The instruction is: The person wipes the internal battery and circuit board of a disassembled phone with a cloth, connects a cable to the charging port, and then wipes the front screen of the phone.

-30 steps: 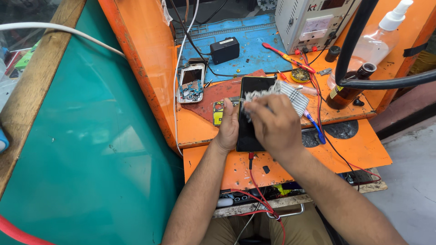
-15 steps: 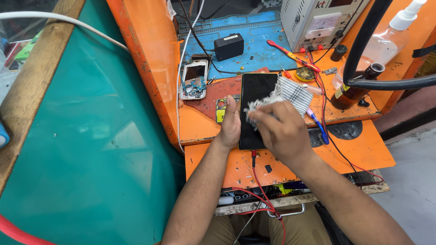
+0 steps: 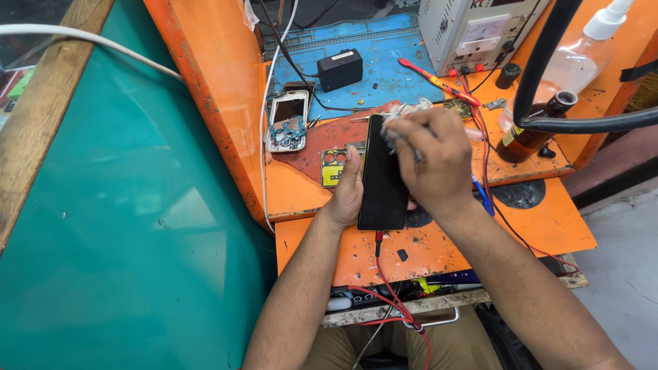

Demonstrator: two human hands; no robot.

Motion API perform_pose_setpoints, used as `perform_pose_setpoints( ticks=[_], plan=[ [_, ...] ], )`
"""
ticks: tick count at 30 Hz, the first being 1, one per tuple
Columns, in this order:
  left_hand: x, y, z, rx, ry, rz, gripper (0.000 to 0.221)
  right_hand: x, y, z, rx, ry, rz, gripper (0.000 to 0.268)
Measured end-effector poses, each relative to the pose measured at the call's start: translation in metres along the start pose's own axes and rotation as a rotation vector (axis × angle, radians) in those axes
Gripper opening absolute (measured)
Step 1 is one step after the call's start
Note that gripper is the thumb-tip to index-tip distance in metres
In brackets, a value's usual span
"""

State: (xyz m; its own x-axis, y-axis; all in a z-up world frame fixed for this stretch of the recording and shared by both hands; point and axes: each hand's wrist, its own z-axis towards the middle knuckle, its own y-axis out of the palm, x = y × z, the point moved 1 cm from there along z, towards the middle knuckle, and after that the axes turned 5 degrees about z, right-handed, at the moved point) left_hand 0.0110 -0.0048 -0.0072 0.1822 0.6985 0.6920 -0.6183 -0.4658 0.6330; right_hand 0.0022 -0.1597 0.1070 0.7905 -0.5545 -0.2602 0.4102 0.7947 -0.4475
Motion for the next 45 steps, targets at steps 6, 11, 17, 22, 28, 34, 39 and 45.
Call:
perform_pose_setpoints(
  ticks=[6, 11, 17, 22, 28, 34, 39, 45],
  plan=[
    [-0.002, -0.009, 0.000, 0.187, 0.144, 0.125, 0.090, -0.023, -0.006, -0.030, -0.231, -0.174, 0.130, 0.024],
    [-0.005, -0.003, 0.003, 0.188, 0.123, 0.166, 0.089, -0.013, -0.017, -0.037, -0.188, -0.126, 0.074, 0.025],
    [-0.006, 0.001, 0.003, -0.018, -0.018, 0.028, 0.089, 0.010, -0.005, 0.000, -0.035, -0.019, 0.030, 0.024],
    [-0.007, -0.008, 0.001, 0.209, 0.031, 0.280, 0.087, -0.011, 0.003, -0.003, -0.091, -0.047, 0.056, 0.025],
    [-0.012, -0.025, -0.003, 0.100, 0.115, 0.133, 0.097, -0.034, 0.000, -0.038, -0.182, -0.137, 0.146, 0.025],
    [-0.009, -0.017, 0.001, 0.123, 0.119, 0.143, 0.101, -0.032, -0.008, -0.052, -0.250, -0.144, 0.155, 0.029],
    [-0.011, -0.017, 0.004, 0.198, 0.131, 0.273, 0.102, -0.027, 0.004, -0.030, -0.124, -0.046, 0.119, 0.023],
    [-0.004, -0.004, 0.002, 0.027, 0.071, 0.042, 0.096, -0.024, 0.011, -0.004, -0.011, 0.063, 0.101, 0.020]
  ],
)
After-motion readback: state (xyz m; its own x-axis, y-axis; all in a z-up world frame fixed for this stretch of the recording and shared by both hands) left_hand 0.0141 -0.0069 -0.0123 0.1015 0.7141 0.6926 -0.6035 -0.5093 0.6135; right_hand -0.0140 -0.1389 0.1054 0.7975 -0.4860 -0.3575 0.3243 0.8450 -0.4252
